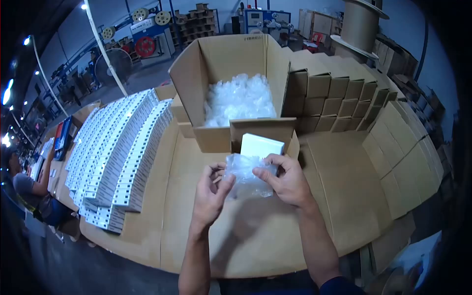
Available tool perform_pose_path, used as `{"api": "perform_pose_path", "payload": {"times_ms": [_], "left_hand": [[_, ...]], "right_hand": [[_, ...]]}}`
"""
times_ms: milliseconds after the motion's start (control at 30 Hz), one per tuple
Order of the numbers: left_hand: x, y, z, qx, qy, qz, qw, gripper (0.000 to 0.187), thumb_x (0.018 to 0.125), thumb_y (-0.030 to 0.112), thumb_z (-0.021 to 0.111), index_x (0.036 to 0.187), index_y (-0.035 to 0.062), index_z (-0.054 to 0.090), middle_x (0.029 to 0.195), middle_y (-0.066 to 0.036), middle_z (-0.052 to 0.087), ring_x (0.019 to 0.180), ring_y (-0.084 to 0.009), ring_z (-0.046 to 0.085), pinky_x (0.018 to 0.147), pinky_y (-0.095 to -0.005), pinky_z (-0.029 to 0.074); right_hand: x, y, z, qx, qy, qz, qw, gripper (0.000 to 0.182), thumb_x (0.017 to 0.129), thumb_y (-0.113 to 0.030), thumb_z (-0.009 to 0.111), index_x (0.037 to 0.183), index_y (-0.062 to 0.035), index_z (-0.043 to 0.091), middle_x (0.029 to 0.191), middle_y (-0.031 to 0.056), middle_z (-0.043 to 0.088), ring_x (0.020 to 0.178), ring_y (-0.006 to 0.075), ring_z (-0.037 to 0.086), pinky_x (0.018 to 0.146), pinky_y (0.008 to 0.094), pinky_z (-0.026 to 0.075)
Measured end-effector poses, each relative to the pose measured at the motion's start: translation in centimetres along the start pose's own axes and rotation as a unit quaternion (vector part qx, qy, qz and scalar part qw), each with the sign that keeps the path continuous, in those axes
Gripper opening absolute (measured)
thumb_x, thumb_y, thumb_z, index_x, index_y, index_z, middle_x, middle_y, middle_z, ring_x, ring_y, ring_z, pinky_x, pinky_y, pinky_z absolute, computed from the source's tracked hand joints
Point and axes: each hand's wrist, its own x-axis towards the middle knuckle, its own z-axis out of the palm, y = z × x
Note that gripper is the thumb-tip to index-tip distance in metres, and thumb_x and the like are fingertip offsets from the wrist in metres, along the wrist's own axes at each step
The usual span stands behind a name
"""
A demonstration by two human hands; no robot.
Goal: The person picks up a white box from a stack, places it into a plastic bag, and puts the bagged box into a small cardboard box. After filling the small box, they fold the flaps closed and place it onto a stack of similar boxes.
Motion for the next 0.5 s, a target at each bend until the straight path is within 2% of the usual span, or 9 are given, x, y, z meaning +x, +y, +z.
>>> {"api": "perform_pose_path", "payload": {"times_ms": [67, 133, 167, 233, 267, 300, 333, 500], "left_hand": [[-3.4, -0.2, 1.7, 0.053, 0.026, -0.033, 0.998, 0.028, 0.103, 0.016, 0.068, 0.121, 0.0003, 0.054, 0.097, -0.007, 0.070, 0.071, -0.0055, 0.059, 0.059, -0.0215, 0.047], [-5.8, -1.0, 1.4, 0.016, 0.027, -0.089, 0.996, 0.026, 0.103, 0.015, 0.066, 0.120, 0.0004, 0.054, 0.094, -0.006, 0.070, 0.068, -0.0039, 0.057, 0.057, -0.0202, 0.044], [-7.1, -1.7, 1.4, -0.002, 0.028, -0.120, 0.992, 0.025, 0.104, 0.015, 0.066, 0.120, 0.0004, 0.054, 0.092, -0.006, 0.070, 0.066, -0.0032, 0.057, 0.056, -0.0195, 0.042], [-9.4, -2.9, 2.4, -0.042, 0.086, -0.059, 0.994, 0.014, 0.106, 0.012, 0.062, 0.110, 0.0041, 0.051, 0.085, 0.000, 0.061, 0.067, -0.0008, 0.049, 0.057, -0.0187, 0.038], [-10.5, -3.1, 2.9, -0.051, 0.108, -0.022, 0.993, 0.013, 0.106, 0.012, 0.061, 0.107, 0.0052, 0.049, 0.084, 0.002, 0.057, 0.068, -0.0008, 0.047, 0.058, -0.0185, 0.038], [-11.7, -3.3, 3.5, -0.059, 0.133, 0.013, 0.989, 0.013, 0.106, 0.011, 0.060, 0.104, 0.0063, 0.048, 0.082, 0.003, 0.054, 0.069, -0.0007, 0.045, 0.060, -0.0184, 0.037], [-12.7, -3.1, 4.2, -0.004, 0.158, 0.030, 0.987, 0.016, 0.107, 0.009, 0.056, 0.099, 0.0086, 0.042, 0.086, 0.003, 0.047, 0.075, -0.0023, 0.042, 0.067, -0.0187, 0.038], [-15.5, -4.5, 5.8, -0.104, 0.243, 0.044, 0.963, 0.016, 0.107, 0.008, 0.056, 0.103, 0.0085, 0.040, 0.096, -0.001, 0.048, 0.087, -0.0068, 0.044, 0.081, -0.0228, 0.040]], "right_hand": [[-3.6, 0.5, 0.1, 0.008, -0.028, -0.010, 1.000, 0.028, 0.090, -0.026, 0.083, 0.092, -0.0001, 0.071, 0.097, 0.0060, 0.058, 0.084, 0.0117, 0.054, 0.073, 0.0295, 0.046], [-6.6, 0.9, -0.1, 0.012, -0.072, -0.010, 0.997, 0.026, 0.091, -0.024, 0.083, 0.091, -0.0004, 0.072, 0.099, 0.0061, 0.056, 0.085, 0.0126, 0.054, 0.074, 0.0296, 0.046], [-8.0, 1.1, -0.2, 0.022, -0.065, 0.019, 0.997, 0.025, 0.091, -0.023, 0.082, 0.091, -0.0004, 0.072, 0.099, 0.0065, 0.057, 0.086, 0.0131, 0.054, 0.075, 0.0297, 0.046], [-9.7, 1.8, -0.1, 0.041, -0.044, 0.067, 0.996, 0.023, 0.091, -0.021, 0.082, 0.093, -0.0002, 0.072, 0.099, 0.0072, 0.058, 0.088, 0.0141, 0.054, 0.077, 0.0301, 0.046], [-10.6, 3.4, 0.5, 0.060, -0.007, 0.015, 0.998, 0.023, 0.091, -0.020, 0.082, 0.096, -0.0001, 0.072, 0.100, 0.0066, 0.059, 0.089, 0.0137, 0.055, 0.078, 0.0290, 0.046], [-11.6, 4.0, 0.8, 0.077, 0.018, 0.014, 0.997, 0.023, 0.092, -0.020, 0.082, 0.097, -0.0004, 0.072, 0.100, 0.0063, 0.060, 0.089, 0.0132, 0.055, 0.078, 0.0284, 0.046], [-12.3, 4.3, 1.0, 0.094, 0.041, 0.012, 0.995, 0.023, 0.092, -0.020, 0.081, 0.098, -0.0006, 0.073, 0.100, 0.0060, 0.060, 0.089, 0.0127, 0.055, 0.078, 0.0278, 0.046], [-15.0, 4.9, 1.4, 0.196, 0.139, 0.062, 0.969, 0.027, 0.099, -0.026, 0.074, 0.104, 0.0006, 0.072, 0.109, 0.0090, 0.065, 0.095, 0.0122, 0.059, 0.083, 0.0270, 0.049]]}}
